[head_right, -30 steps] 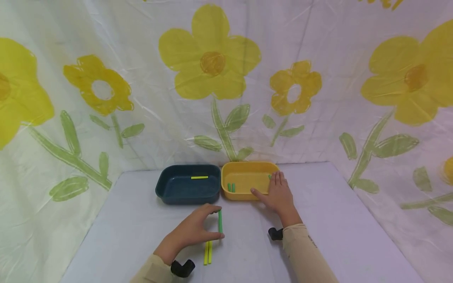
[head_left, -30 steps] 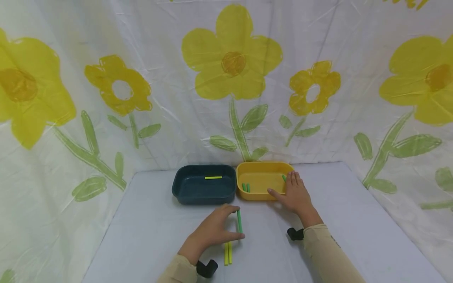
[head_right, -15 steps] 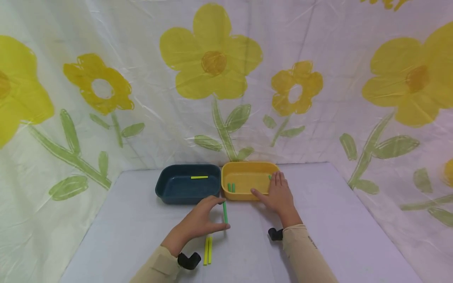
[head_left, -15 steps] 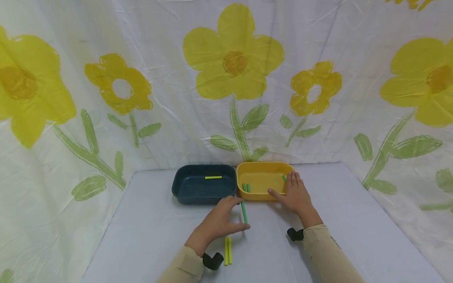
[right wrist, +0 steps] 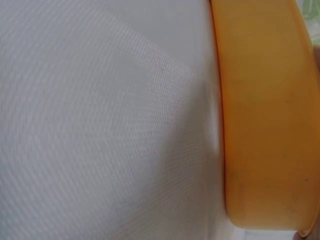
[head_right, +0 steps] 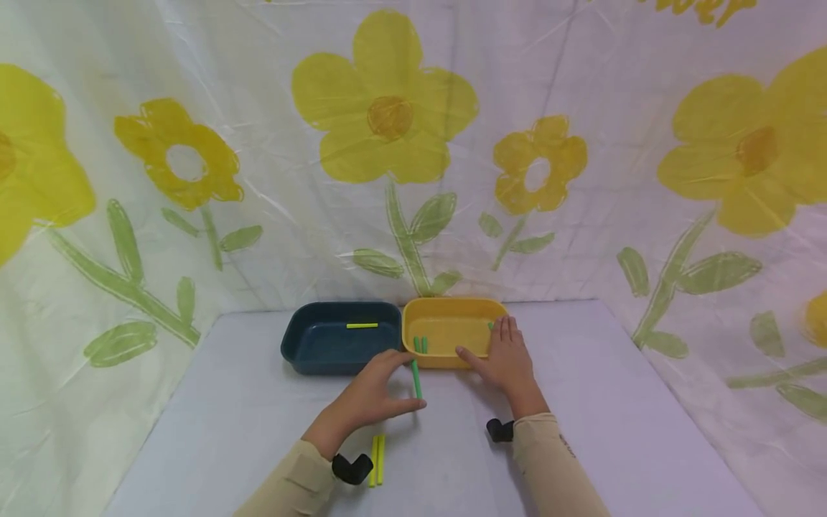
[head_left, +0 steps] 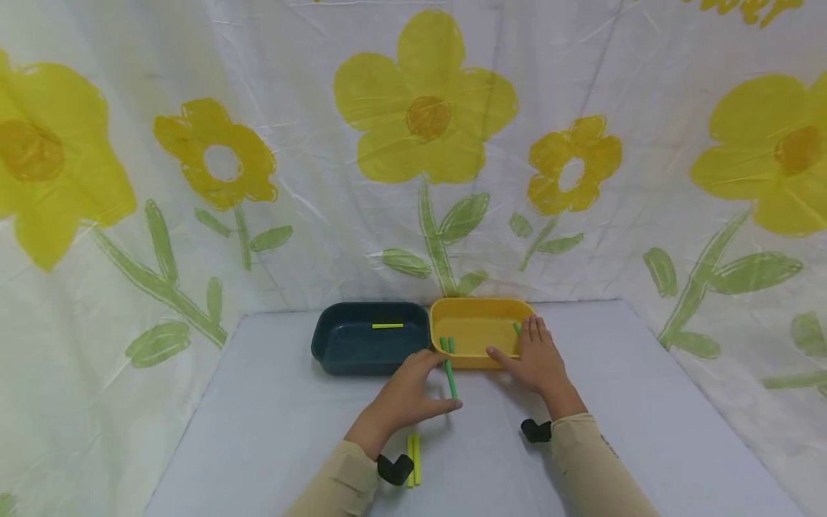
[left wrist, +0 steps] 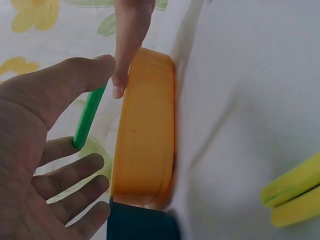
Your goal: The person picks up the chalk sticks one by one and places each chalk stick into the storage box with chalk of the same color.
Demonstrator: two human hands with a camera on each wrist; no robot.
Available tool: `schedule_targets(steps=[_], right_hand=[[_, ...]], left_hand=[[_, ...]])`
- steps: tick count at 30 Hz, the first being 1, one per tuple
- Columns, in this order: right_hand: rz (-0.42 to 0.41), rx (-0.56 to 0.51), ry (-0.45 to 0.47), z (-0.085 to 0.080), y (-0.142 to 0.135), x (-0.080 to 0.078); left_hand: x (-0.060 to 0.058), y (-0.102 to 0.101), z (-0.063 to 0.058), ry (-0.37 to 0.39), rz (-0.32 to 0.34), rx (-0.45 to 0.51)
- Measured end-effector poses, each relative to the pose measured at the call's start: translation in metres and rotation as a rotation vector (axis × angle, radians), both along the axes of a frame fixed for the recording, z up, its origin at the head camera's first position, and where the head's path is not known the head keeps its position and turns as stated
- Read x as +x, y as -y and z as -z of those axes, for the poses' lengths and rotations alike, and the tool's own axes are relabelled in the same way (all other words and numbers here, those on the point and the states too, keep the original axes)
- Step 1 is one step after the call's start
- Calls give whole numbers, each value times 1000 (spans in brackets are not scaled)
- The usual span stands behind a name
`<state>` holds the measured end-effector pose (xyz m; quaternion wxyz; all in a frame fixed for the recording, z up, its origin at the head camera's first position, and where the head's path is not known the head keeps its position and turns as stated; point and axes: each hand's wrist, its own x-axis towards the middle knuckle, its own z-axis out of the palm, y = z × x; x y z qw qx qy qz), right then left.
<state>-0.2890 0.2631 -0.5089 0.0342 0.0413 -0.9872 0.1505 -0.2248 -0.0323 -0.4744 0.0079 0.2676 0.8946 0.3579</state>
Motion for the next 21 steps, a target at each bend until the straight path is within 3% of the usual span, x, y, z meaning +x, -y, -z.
schedule_targets(steps=[21], right_hand=[[0, 0, -1, 1, 0, 0]], left_hand=[[-14, -10, -8, -16, -10, -9]])
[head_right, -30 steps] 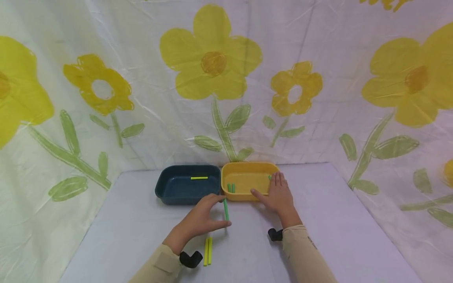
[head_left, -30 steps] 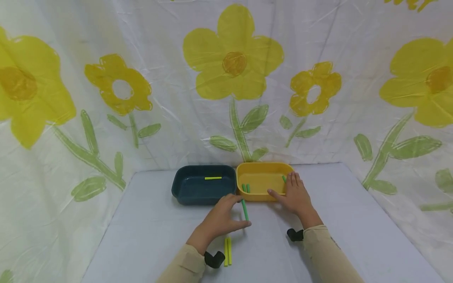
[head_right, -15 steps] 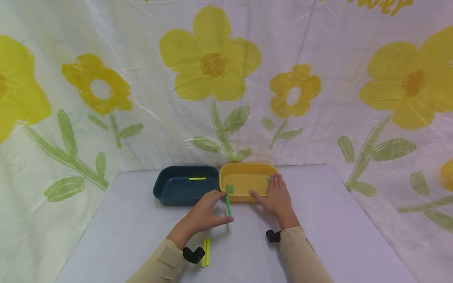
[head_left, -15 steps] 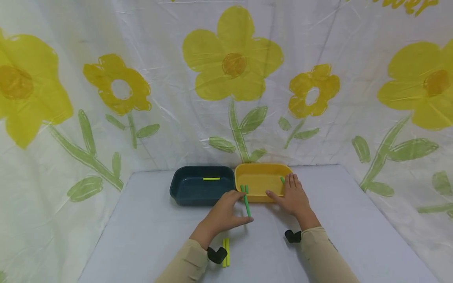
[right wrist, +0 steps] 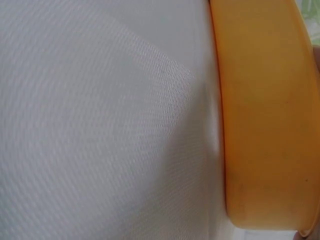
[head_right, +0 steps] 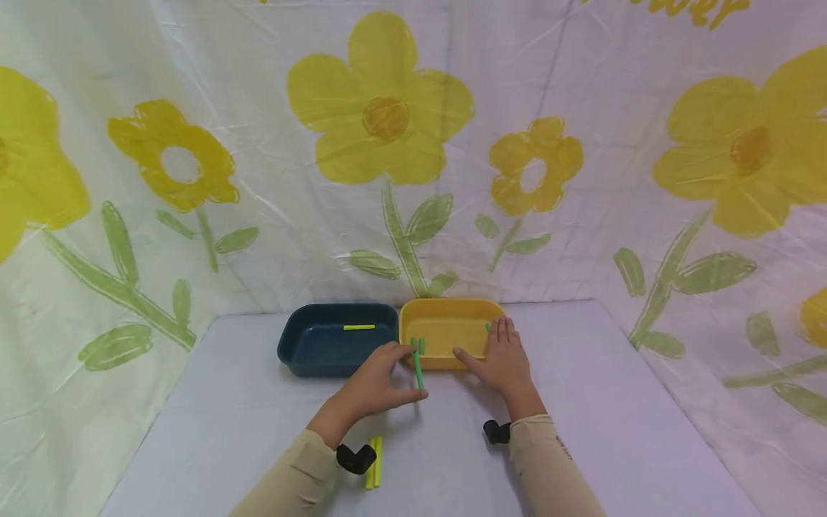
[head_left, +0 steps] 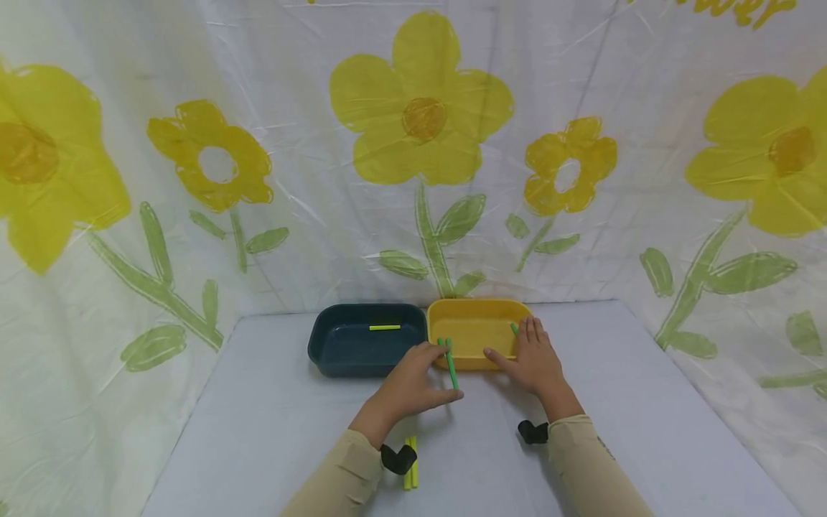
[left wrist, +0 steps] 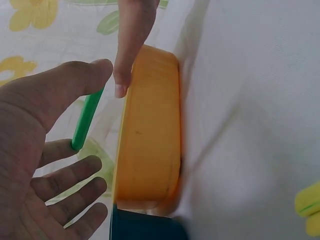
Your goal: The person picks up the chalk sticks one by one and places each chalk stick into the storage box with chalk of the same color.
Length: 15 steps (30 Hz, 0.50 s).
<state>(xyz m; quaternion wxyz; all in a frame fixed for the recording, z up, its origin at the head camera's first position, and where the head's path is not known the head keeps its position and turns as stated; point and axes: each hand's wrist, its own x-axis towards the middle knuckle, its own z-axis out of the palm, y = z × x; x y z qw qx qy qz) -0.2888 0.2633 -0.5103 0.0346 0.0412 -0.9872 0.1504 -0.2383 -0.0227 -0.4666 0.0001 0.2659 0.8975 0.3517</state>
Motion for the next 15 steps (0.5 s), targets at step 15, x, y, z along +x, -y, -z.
schedule_targets(steps=[15], right_hand=[[10, 8, 2, 3, -1, -2]], left_hand=[[-15, -5, -2, -6, 10, -55]])
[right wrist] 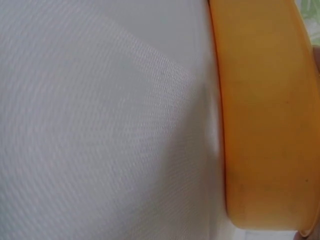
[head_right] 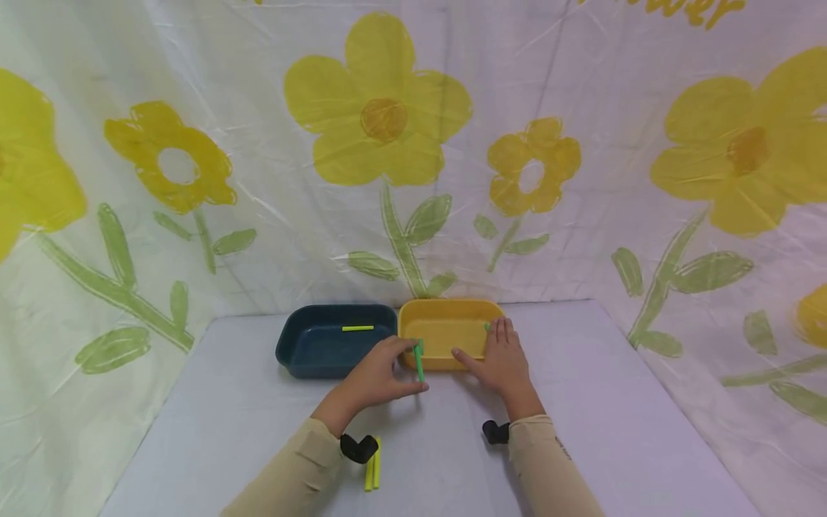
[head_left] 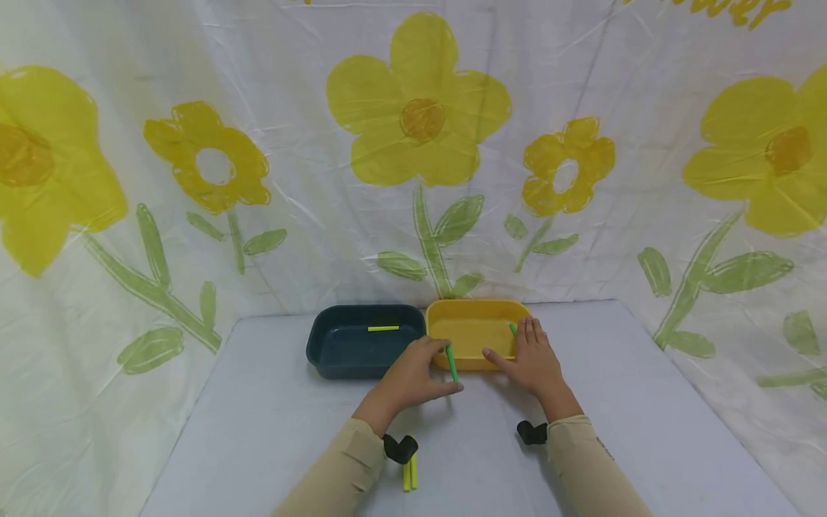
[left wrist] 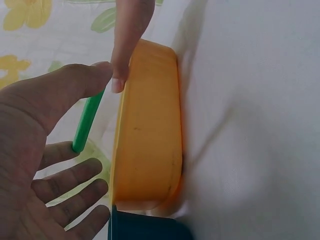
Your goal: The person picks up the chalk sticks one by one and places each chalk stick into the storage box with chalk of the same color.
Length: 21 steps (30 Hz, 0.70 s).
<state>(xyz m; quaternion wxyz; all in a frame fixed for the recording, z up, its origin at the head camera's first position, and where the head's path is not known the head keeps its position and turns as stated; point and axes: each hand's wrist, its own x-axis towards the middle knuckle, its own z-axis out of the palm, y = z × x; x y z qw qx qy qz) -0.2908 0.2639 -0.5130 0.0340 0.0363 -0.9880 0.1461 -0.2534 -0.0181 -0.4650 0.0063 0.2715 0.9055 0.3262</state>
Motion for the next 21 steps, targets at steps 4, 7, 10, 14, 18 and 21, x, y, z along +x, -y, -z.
schedule_targets(steps=[4, 7, 10, 14, 18, 21], right_hand=[[-2, -7, -2, -1, 0, 1], [-4, -8, -6, -1, 0, 1], [-4, -10, -10, -1, 0, 0], [-4, -11, -13, 0, 0, 0], [-4, -6, -16, 1, 0, 0], [-6, -4, -13, 1, -1, 0]], left_hand=[[-4, 0, 0, 8, -6, -4], [-7, -1, 1, 8, -10, -1], [-10, -2, 2, 3, -18, 6], [-14, -4, 2, -25, -23, 11], [-17, -5, 2, -46, -30, -6], [-18, -6, 3, -59, -45, -22]])
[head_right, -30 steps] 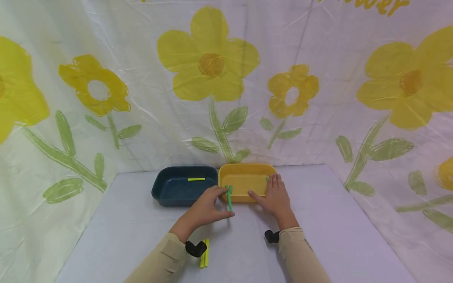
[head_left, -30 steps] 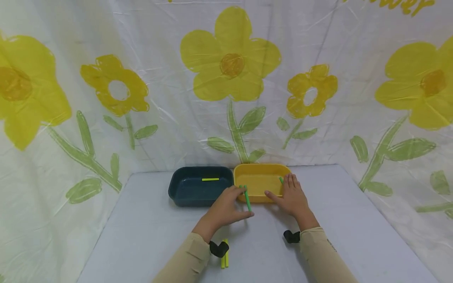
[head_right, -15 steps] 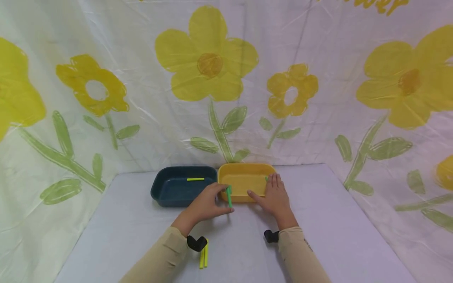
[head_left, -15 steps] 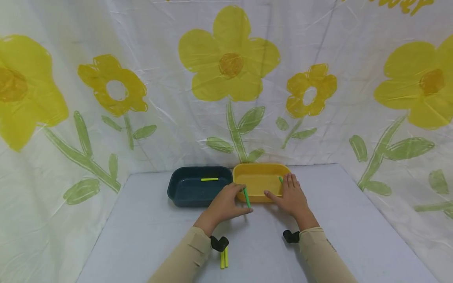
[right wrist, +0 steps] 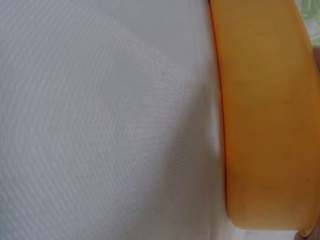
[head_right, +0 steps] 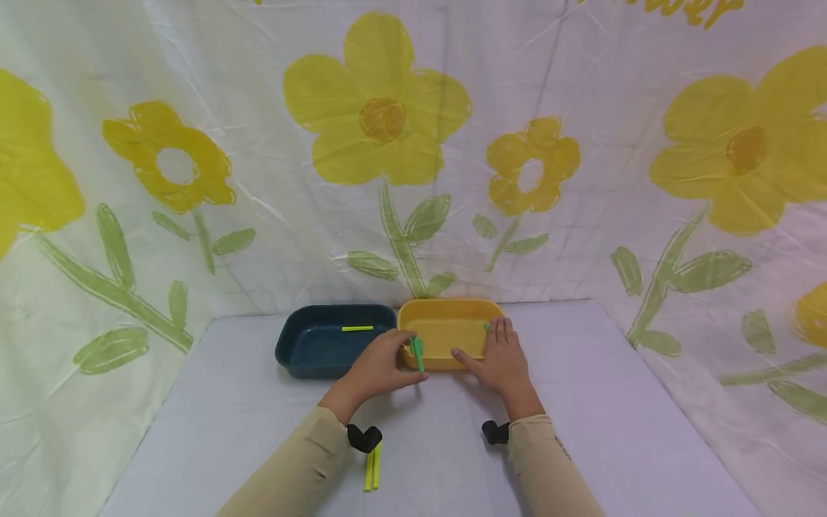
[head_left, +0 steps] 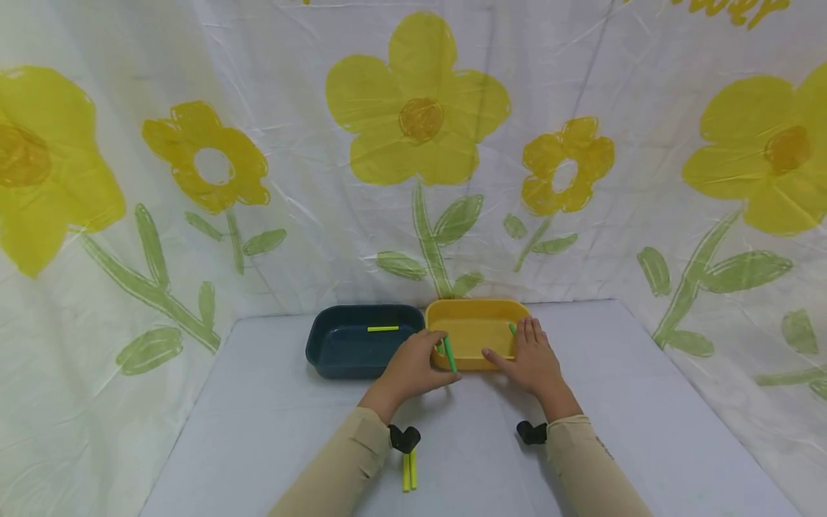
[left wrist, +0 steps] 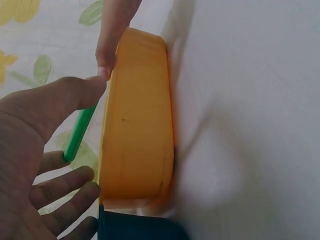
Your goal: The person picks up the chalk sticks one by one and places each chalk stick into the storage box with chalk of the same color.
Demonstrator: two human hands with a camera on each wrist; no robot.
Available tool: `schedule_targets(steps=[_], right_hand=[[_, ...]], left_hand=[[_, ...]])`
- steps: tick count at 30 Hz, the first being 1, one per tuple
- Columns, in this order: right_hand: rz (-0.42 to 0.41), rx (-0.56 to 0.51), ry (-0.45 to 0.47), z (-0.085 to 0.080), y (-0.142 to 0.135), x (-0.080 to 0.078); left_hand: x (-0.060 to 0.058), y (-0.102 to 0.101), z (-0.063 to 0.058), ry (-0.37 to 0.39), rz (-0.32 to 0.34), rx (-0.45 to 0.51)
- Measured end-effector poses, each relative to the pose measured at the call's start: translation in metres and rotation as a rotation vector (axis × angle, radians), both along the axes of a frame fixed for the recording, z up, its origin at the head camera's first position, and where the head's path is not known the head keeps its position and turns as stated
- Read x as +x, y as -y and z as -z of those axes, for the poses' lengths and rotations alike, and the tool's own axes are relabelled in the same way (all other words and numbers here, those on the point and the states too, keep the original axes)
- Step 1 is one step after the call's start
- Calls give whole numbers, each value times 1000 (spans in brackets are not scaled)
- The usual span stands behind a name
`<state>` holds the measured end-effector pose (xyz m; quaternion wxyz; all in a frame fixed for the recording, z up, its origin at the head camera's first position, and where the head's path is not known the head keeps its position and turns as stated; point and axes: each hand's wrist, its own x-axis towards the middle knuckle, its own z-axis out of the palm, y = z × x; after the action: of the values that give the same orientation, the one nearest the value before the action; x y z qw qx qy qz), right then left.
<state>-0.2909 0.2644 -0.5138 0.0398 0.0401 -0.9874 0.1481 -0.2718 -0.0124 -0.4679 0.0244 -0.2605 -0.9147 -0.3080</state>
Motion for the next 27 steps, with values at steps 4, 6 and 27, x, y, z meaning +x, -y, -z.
schedule_targets(steps=[4, 6, 27], right_hand=[[-1, -11, 7, 0, 0, 0], [0, -12, 6, 0, -1, 1], [4, -14, -11, -2, 1, 2]], left_hand=[[-3, -4, 1, -9, -34, -13], [-4, -6, 0, -17, -51, -26], [-17, -25, 5, -105, -216, -116]])
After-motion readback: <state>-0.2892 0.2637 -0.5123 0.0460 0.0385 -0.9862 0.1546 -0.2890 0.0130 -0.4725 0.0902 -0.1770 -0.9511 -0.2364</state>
